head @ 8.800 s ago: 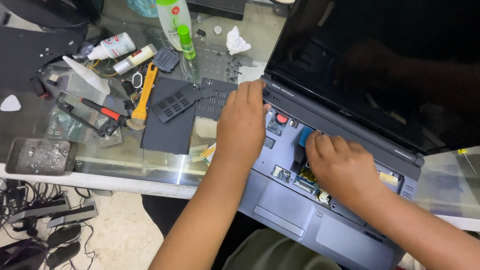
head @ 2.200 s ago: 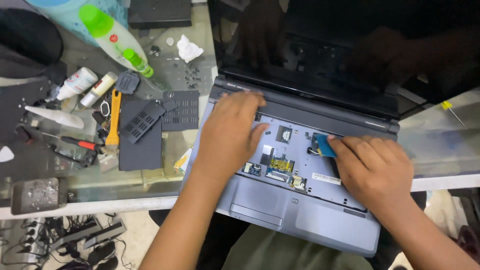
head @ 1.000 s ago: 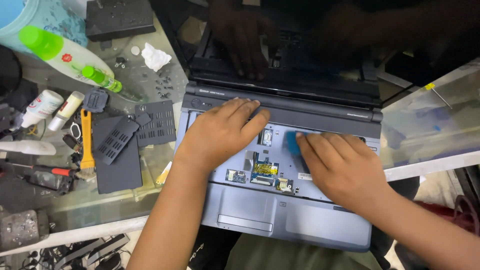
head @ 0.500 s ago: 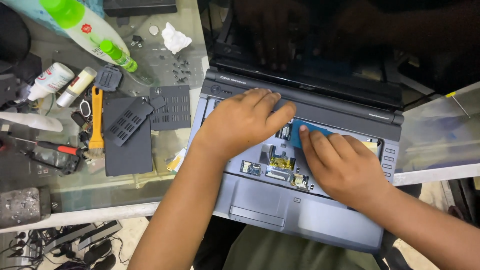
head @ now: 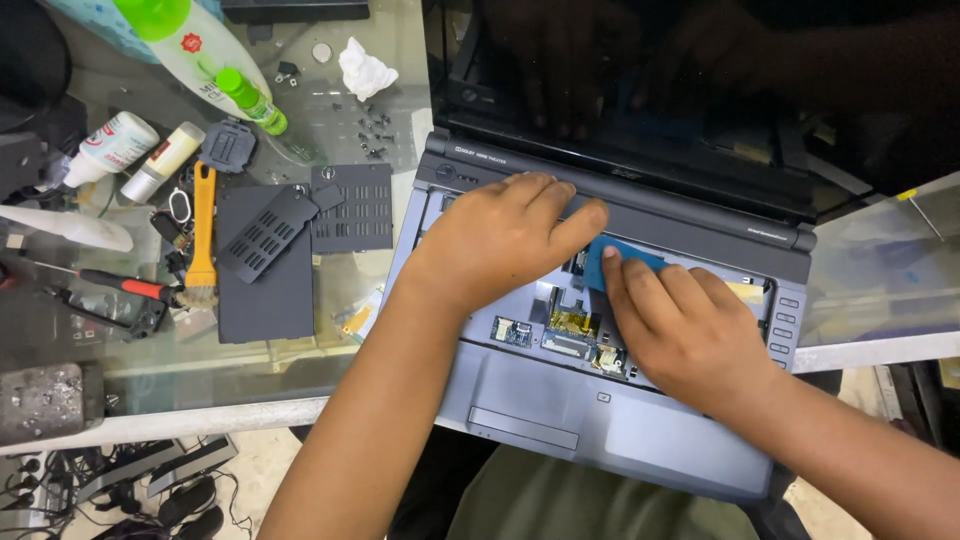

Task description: The person uses a blue plastic card to pry open the casing of a disassembled laptop. They then use a yellow screwdriver to remove screws from the laptop's internal frame.

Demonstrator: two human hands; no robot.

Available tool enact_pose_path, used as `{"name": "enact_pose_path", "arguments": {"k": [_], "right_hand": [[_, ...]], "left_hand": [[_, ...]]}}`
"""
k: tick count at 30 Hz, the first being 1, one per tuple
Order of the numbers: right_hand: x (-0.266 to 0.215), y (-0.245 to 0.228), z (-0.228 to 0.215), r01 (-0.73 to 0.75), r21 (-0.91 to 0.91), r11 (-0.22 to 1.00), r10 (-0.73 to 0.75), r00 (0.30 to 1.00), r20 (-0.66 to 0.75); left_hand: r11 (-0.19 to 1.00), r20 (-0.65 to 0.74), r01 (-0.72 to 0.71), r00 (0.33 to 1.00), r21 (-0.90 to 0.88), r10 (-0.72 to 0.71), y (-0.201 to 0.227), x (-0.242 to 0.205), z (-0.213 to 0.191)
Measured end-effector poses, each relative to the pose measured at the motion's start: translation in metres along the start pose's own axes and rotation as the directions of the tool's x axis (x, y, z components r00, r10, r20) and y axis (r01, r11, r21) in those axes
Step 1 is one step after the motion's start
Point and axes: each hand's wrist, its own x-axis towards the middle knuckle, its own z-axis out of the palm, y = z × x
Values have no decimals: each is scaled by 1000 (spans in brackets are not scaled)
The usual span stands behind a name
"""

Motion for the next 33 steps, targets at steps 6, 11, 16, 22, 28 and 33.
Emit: {"name": "enact_pose_path", "arguments": {"k": [6, 11, 16, 22, 28, 33], "right_hand": [[4, -6, 3, 14, -127, 992, -15, 1000, -8], [8, -6, 4, 52, -160, 986, -55, 998, -17], [8, -9, 4, 58, -182, 982, -59, 998, 5], [8, -10, 7, 64, -267, 961, -39, 995, 96], [12, -1, 2, 61, -191, 980, -54, 998, 44], [9, 10, 4, 42, -204, 978, -14, 990, 138]], "left_hand": [[1000, 12, -2, 1000, -3, 2, 0, -1, 0], [999, -5, 16, 1000, -29, -17, 0, -2, 1], [999, -13, 29, 999, -16, -29, 1, -1, 0], [999, -1, 39, 999, -26, -39, 2, -2, 3], [987, 101, 114, 990, -114, -103, 1, -6, 4], [940, 282, 243, 944, -241, -172, -3, -5, 3]]}}
